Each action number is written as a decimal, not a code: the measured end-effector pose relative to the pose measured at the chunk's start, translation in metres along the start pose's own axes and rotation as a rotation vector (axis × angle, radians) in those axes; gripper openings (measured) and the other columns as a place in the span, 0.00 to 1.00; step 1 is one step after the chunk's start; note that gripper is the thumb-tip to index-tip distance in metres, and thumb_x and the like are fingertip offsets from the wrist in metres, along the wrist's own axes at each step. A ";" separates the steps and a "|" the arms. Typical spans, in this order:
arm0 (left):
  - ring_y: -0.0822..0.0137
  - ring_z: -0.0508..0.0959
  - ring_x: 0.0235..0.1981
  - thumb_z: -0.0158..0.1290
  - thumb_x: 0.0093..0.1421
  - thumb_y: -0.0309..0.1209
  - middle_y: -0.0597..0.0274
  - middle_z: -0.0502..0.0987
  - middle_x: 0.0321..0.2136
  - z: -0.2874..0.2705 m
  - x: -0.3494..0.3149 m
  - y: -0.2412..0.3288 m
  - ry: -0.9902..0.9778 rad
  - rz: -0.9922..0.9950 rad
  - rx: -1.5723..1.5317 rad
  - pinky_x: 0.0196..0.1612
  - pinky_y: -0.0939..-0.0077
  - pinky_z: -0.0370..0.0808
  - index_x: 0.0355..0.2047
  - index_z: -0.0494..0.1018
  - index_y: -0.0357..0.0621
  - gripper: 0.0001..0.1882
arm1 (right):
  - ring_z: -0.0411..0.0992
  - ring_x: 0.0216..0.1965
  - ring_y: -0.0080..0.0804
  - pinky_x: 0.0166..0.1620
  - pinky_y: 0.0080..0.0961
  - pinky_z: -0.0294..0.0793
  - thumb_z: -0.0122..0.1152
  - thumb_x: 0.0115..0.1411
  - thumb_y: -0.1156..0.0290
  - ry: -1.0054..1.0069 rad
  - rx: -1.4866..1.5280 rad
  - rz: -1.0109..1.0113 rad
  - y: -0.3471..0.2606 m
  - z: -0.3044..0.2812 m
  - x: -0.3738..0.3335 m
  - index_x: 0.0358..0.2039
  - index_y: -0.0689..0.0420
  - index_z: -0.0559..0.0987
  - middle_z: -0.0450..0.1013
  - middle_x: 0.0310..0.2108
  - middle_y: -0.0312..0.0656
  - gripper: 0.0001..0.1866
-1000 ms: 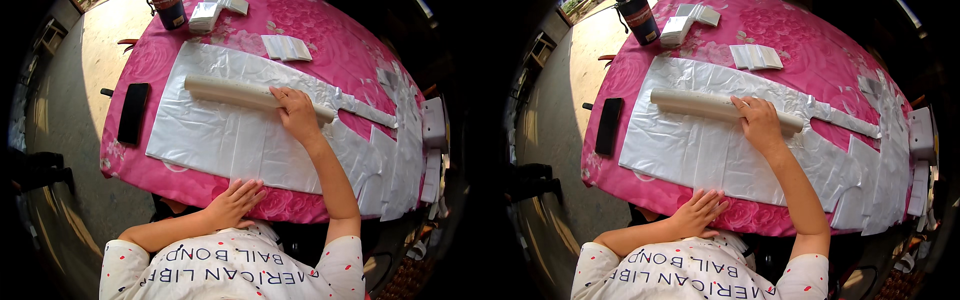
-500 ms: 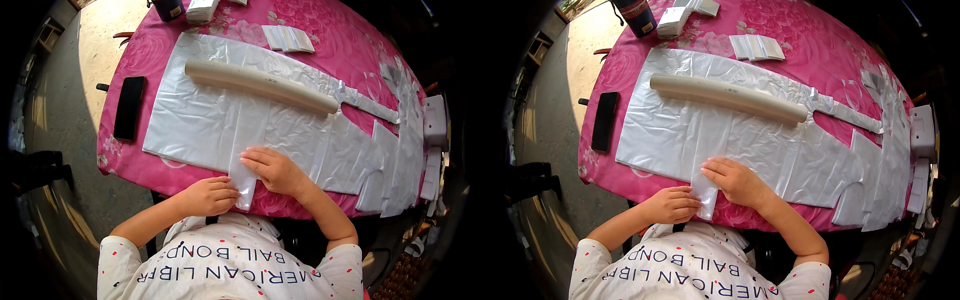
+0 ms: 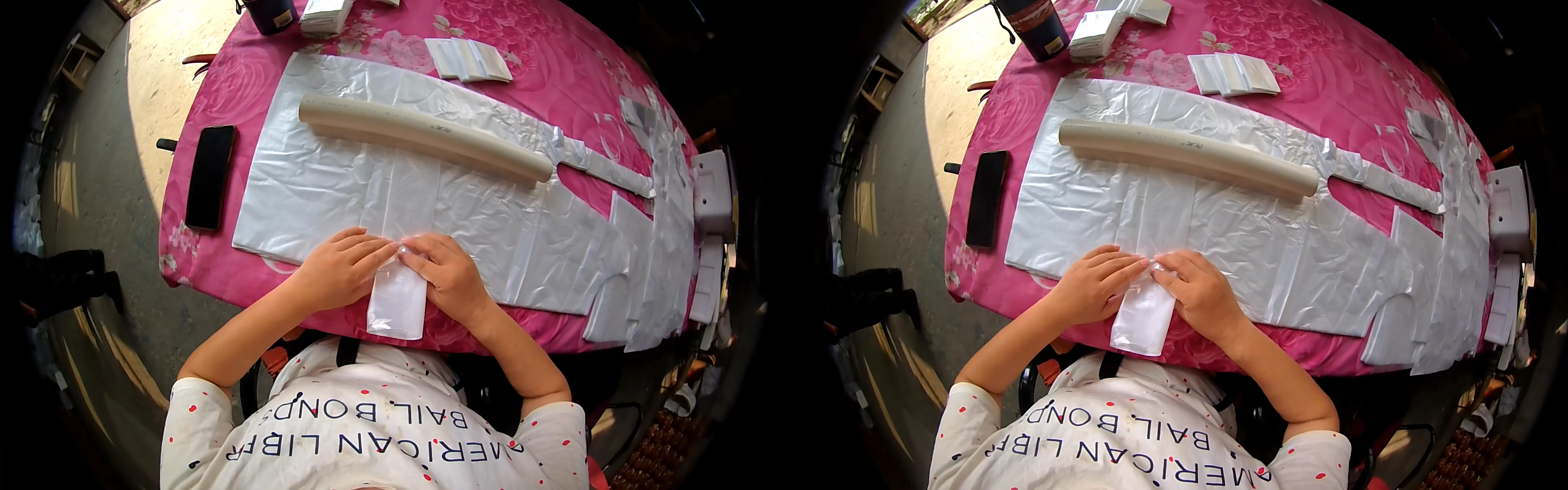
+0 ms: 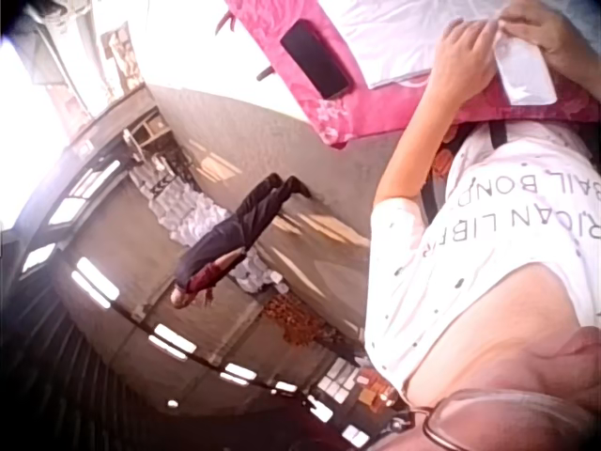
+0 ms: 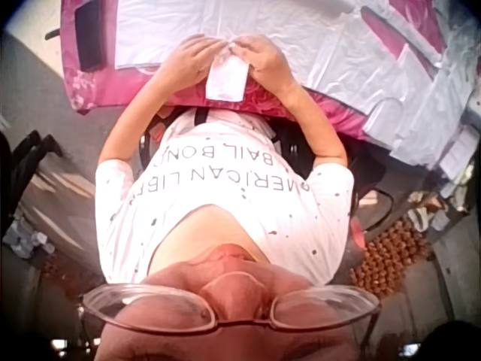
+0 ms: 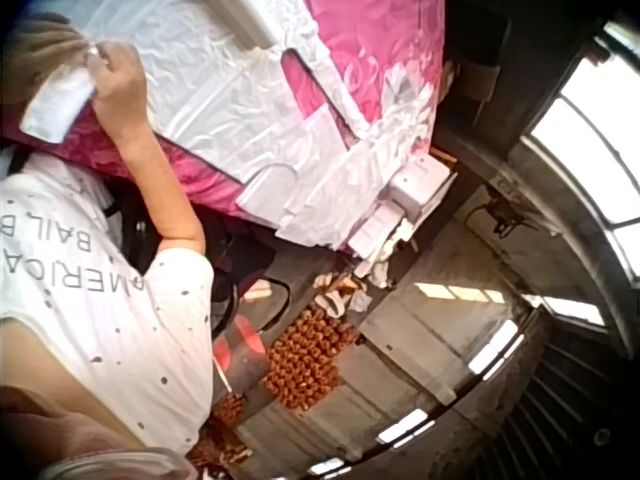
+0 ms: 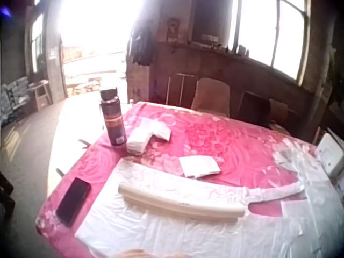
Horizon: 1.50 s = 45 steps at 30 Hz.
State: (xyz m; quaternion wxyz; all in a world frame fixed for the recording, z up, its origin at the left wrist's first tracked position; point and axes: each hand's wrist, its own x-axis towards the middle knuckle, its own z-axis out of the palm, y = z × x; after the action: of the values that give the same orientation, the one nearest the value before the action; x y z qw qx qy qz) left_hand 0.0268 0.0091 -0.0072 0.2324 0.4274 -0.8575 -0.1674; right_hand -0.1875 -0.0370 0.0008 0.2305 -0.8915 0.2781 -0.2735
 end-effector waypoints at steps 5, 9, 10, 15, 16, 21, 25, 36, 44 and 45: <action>0.57 0.74 0.42 0.50 0.49 0.22 0.55 0.75 0.41 0.002 0.009 0.005 0.046 -0.099 -0.111 0.48 0.63 0.69 0.52 0.65 0.38 0.27 | 0.73 0.35 0.37 0.37 0.27 0.73 0.60 0.46 0.80 0.003 0.075 0.125 0.008 -0.009 -0.003 0.36 0.57 0.80 0.76 0.34 0.40 0.14; 0.52 0.74 0.41 0.48 0.54 0.25 0.50 0.73 0.41 -0.004 0.022 0.014 0.026 -0.429 -0.296 0.47 0.62 0.69 0.55 0.60 0.34 0.26 | 0.74 0.25 0.33 0.30 0.25 0.72 0.58 0.52 0.76 0.040 0.226 0.404 0.014 -0.007 0.008 0.33 0.60 0.79 0.75 0.24 0.39 0.07; 0.51 0.73 0.43 0.49 0.53 0.24 0.48 0.71 0.43 -0.002 0.025 0.016 0.116 -0.470 -0.359 0.48 0.61 0.69 0.56 0.58 0.34 0.29 | 0.74 0.23 0.30 0.29 0.24 0.72 0.57 0.53 0.74 -0.015 0.298 0.566 0.013 -0.010 0.016 0.32 0.61 0.79 0.75 0.23 0.40 0.07; 0.48 0.61 0.58 0.52 0.53 0.30 0.42 0.57 0.58 0.008 0.028 0.019 0.171 -0.284 -0.057 0.59 0.59 0.59 0.60 0.52 0.33 0.35 | 0.73 0.19 0.22 0.24 0.20 0.69 0.56 0.57 0.69 -0.179 0.500 0.966 0.017 -0.022 0.044 0.28 0.66 0.77 0.74 0.20 0.41 0.11; 0.49 0.58 0.60 0.52 0.54 0.31 0.42 0.55 0.60 0.012 0.029 0.024 0.110 -0.209 0.042 0.61 0.58 0.56 0.60 0.51 0.32 0.36 | 0.73 0.19 0.23 0.24 0.20 0.70 0.56 0.57 0.69 -0.214 0.499 0.995 0.018 -0.023 0.045 0.28 0.66 0.77 0.74 0.20 0.40 0.11; 0.52 0.52 0.64 0.51 0.54 0.38 0.44 0.52 0.62 0.035 0.024 0.031 -0.009 -0.326 0.192 0.63 0.59 0.49 0.59 0.54 0.30 0.36 | 0.74 0.27 0.30 0.31 0.24 0.72 0.63 0.51 0.70 -0.152 0.324 0.905 0.007 -0.016 0.039 0.35 0.64 0.76 0.74 0.24 0.43 0.13; 0.54 0.57 0.61 0.53 0.52 0.39 0.45 0.57 0.59 0.029 0.028 0.028 0.009 -0.303 0.208 0.62 0.61 0.53 0.55 0.59 0.30 0.35 | 0.70 0.45 0.38 0.48 0.31 0.69 0.68 0.44 0.69 0.205 -0.359 0.299 0.006 -0.004 0.024 0.46 0.60 0.73 0.72 0.40 0.47 0.26; 0.60 0.73 0.48 0.54 0.44 0.27 0.53 0.72 0.47 0.010 0.045 0.001 0.058 -0.117 0.263 0.49 0.67 0.69 0.45 0.69 0.33 0.25 | 0.65 0.54 0.39 0.56 0.33 0.65 0.56 0.49 0.76 -0.109 -0.205 -0.005 0.044 -0.016 0.034 0.46 0.61 0.74 0.69 0.51 0.43 0.21; 0.62 0.74 0.46 0.49 0.48 0.26 0.52 0.73 0.46 0.015 0.049 0.002 -0.010 -0.056 0.511 0.47 0.70 0.69 0.43 0.70 0.33 0.20 | 0.68 0.51 0.40 0.54 0.32 0.67 0.51 0.46 0.84 -0.047 -0.152 0.027 0.050 -0.011 0.035 0.44 0.59 0.75 0.71 0.48 0.43 0.22; 0.62 0.74 0.46 0.49 0.48 0.26 0.52 0.73 0.46 0.015 0.050 0.002 -0.017 -0.065 0.510 0.47 0.70 0.69 0.43 0.70 0.33 0.20 | 0.68 0.50 0.40 0.53 0.32 0.67 0.51 0.46 0.83 -0.036 -0.168 0.017 0.049 -0.011 0.035 0.43 0.60 0.75 0.71 0.48 0.43 0.21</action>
State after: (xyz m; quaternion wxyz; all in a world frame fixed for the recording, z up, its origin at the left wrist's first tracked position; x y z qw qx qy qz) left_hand -0.0089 -0.0290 -0.0061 0.1043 0.4981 -0.8598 0.0430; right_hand -0.1878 -0.0979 -0.0065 0.1623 -0.9101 0.3033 -0.2311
